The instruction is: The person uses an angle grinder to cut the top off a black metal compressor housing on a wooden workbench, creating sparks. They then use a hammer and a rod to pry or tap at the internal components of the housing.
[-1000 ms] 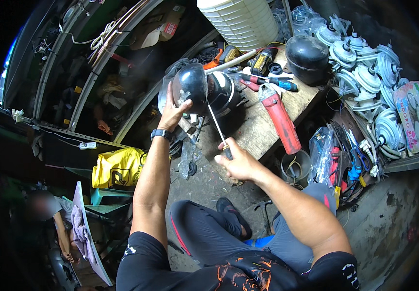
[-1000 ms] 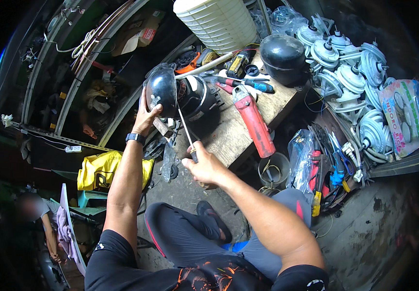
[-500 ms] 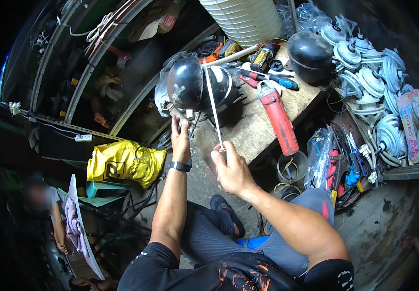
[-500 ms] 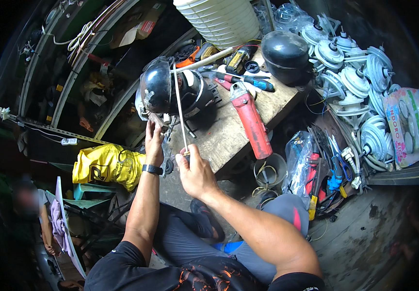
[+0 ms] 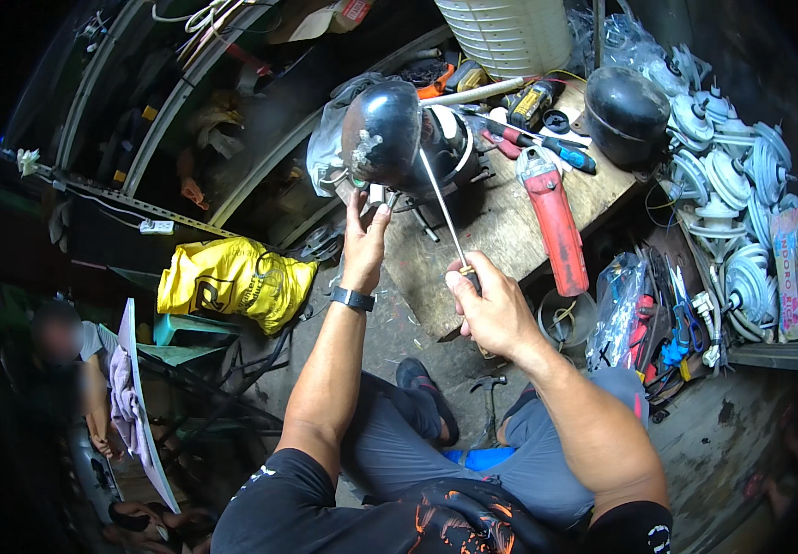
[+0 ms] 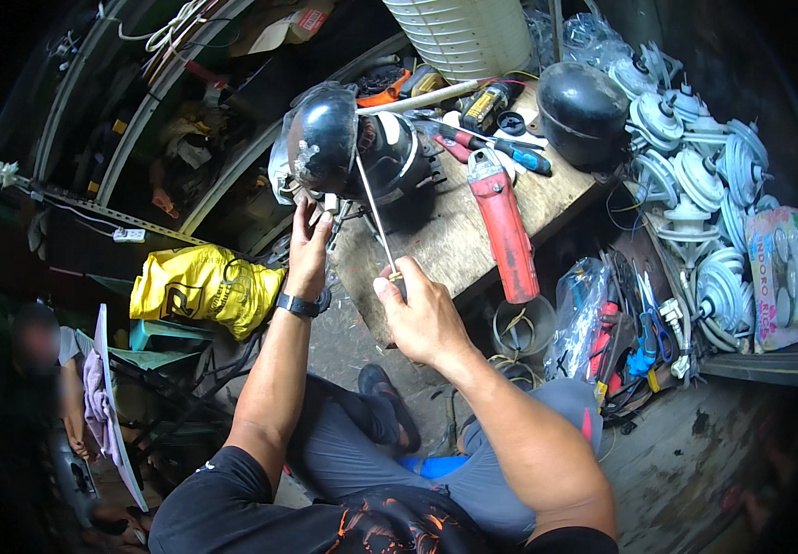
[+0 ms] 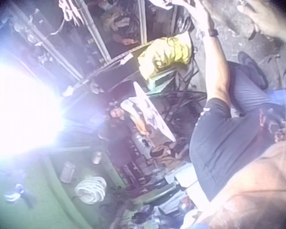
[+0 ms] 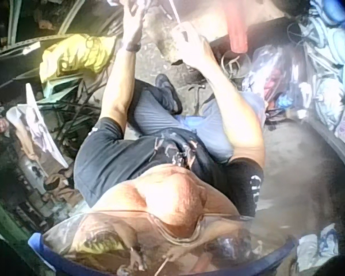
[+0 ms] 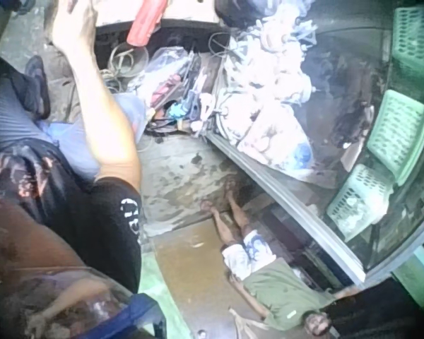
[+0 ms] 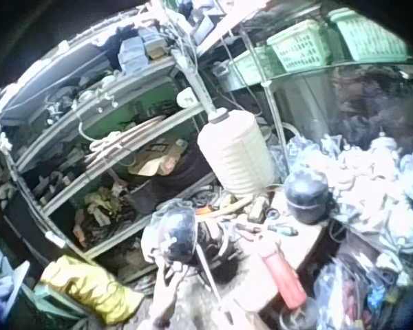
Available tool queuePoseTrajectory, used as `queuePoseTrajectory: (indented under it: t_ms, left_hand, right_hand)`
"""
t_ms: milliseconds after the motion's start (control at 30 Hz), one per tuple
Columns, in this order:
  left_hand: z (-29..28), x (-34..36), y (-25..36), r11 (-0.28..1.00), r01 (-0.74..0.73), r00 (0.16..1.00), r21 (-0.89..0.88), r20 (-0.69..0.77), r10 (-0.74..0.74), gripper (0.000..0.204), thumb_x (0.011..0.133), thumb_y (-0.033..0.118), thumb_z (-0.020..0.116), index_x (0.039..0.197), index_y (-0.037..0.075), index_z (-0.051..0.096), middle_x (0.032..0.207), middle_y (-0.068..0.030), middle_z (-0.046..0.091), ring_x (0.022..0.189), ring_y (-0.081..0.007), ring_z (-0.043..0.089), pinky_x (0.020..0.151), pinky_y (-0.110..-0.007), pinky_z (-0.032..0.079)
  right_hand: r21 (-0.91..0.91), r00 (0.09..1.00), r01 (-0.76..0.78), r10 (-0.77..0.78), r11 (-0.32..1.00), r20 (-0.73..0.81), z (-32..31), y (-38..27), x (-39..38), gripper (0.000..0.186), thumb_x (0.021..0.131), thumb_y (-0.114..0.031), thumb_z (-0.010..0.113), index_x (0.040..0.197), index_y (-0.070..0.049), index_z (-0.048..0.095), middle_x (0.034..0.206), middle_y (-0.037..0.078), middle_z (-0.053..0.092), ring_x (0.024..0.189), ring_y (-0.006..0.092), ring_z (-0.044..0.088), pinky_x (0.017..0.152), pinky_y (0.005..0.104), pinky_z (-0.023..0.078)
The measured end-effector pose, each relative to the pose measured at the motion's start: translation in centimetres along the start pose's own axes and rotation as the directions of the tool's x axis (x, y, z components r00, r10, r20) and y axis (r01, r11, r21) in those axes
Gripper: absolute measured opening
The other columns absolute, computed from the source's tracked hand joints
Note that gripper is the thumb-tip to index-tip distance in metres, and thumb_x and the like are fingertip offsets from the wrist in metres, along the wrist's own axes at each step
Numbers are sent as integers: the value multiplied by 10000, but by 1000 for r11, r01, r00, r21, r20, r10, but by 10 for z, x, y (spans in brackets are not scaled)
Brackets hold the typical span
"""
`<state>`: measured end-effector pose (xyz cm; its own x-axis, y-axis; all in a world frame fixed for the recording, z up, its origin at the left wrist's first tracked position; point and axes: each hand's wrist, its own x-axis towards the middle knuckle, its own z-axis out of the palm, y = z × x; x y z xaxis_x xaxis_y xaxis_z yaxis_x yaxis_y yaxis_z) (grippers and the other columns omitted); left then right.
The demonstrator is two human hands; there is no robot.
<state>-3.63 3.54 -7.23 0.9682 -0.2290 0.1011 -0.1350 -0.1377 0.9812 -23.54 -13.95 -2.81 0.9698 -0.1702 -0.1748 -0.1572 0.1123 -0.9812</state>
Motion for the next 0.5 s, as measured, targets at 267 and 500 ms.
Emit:
queuePoseTrajectory:
  t_ms: [267,500]
  left_hand:
    - [-3,1,-2,999,-3,999,32,-41,5,809,956,269,739,1599,43,303,1543,-191,456,1396,-265,469,1139,-380,403]
    - [-5,-3,-2,936,-163,986,312,28,163,806,945,365,727,1578,41,346,1612,-250,356,1521,-353,328,1241,-429,271]
  right_hand:
    - [160,997,-65,57,985,55,10,5,1,245,1074,-302,542,1161,-73,547,715,18,560,502,103,574,442,263,464]
    - [159,1000,-19,22,987,-12,15,18,9,307,1096,-356,504,1192,-64,526,742,13,535,483,93,531,430,241,454]
